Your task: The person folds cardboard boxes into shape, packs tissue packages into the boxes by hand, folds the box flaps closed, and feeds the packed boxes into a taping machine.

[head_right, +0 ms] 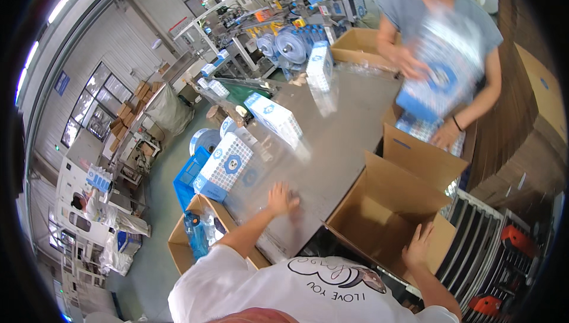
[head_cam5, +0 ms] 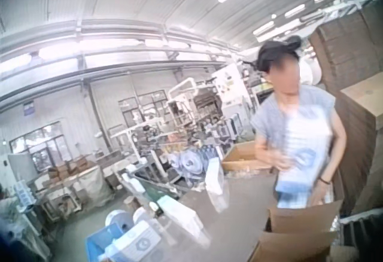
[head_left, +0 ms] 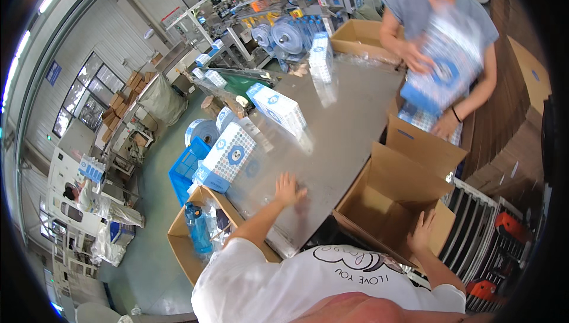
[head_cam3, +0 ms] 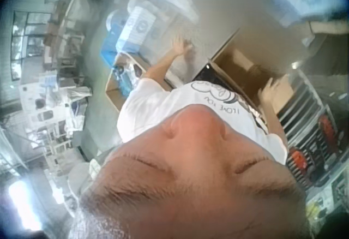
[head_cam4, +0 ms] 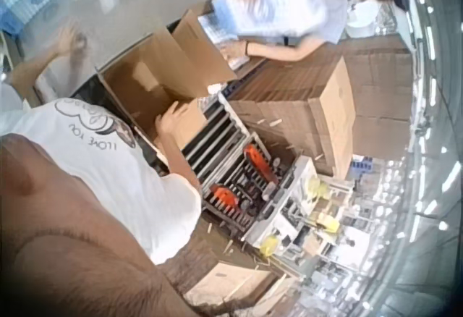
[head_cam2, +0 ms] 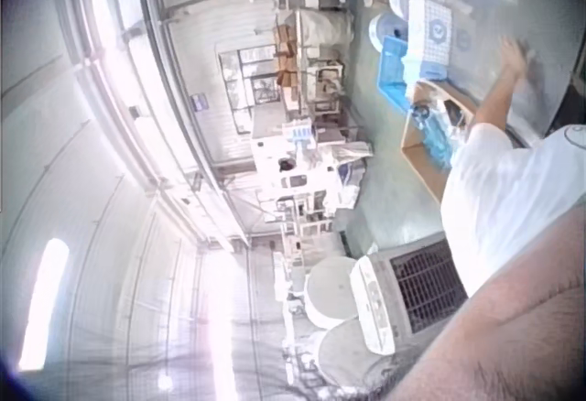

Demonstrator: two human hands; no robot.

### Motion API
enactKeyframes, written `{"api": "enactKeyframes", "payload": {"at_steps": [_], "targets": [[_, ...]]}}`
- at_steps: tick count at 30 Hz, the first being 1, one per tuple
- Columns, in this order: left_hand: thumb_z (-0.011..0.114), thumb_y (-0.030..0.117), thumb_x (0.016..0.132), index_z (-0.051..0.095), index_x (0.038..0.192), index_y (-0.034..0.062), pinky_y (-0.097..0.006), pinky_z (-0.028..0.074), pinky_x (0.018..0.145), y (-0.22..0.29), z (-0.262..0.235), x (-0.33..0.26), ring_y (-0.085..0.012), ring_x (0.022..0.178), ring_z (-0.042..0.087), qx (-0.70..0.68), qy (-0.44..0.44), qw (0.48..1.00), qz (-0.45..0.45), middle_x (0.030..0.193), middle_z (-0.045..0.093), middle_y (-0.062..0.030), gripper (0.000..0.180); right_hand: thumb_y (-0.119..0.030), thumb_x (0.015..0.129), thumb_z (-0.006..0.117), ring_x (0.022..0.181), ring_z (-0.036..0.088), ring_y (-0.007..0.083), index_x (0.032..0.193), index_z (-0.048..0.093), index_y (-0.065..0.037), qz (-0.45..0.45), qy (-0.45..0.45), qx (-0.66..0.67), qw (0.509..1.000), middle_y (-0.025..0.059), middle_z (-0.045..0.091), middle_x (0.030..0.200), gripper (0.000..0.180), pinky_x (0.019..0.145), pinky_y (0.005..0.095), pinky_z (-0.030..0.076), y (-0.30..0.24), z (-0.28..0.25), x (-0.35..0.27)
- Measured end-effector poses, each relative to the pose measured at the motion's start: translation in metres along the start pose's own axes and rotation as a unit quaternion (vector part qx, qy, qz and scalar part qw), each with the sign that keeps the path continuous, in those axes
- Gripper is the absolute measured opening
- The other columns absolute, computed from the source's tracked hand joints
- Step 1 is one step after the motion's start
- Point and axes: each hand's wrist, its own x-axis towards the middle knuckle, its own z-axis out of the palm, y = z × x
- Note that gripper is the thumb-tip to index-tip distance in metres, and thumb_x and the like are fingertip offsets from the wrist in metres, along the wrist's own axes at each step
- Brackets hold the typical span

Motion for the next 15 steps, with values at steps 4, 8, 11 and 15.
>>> {"api": "enactKeyframes", "payload": {"at_steps": [4, 8, 11, 15], "targets": [[0.045, 0.055, 0.090, 0.026, 0.147, 0.0044, -0.059, 0.013, 0.112, -0.017, 0.067, -0.043, -0.0381, 0.142, 0.015, -0.062, 0.117, 0.990, 0.038, 0.153, 0.021, -0.0201, 0.078, -0.026, 0.079, 0.067, 0.083, 0.067, 0.0338, 0.115, 0.062, -0.003, -0.253, -0.234, 0.166, 0.924, 0.0195, 0.069, 0.092, 0.043, 0.077, 0.0400, 0.053, -0.076, 0.001, 0.084], [0.052, 0.049, 0.089, 0.032, 0.144, 0.0032, -0.061, 0.017, 0.109, -0.013, 0.056, -0.052, -0.0393, 0.140, 0.022, -0.104, 0.175, 0.979, 0.018, 0.151, 0.026, -0.0212, 0.074, -0.020, 0.083, 0.065, 0.085, 0.067, 0.0321, 0.116, 0.061, -0.005, -0.327, -0.264, 0.208, 0.883, 0.0152, 0.069, 0.091, 0.037, 0.075, 0.0382, 0.052, -0.244, 0.009, 0.175], [0.051, 0.048, 0.090, 0.034, 0.143, 0.0027, -0.060, 0.017, 0.110, -0.020, 0.054, -0.057, -0.0389, 0.139, 0.024, -0.113, 0.160, 0.981, 0.015, 0.150, 0.027, -0.0214, 0.072, -0.021, 0.081, 0.066, 0.103, 0.060, 0.0338, 0.122, 0.058, -0.004, -0.419, -0.123, 0.226, 0.871, 0.0191, 0.064, 0.109, 0.044, 0.086, 0.0394, 0.048, -0.364, 0.018, 0.240], [0.048, 0.049, 0.091, 0.035, 0.143, 0.0028, -0.059, 0.019, 0.110, -0.020, 0.053, -0.057, -0.0384, 0.139, 0.024, -0.120, 0.149, 0.981, 0.010, 0.150, 0.027, -0.0214, 0.070, -0.031, 0.079, 0.070, 0.119, 0.049, 0.0401, 0.134, 0.047, -0.007, -0.467, -0.031, 0.115, 0.876, 0.0236, 0.049, 0.133, 0.064, 0.101, 0.0426, 0.039, -0.478, 0.038, 0.316]]}}
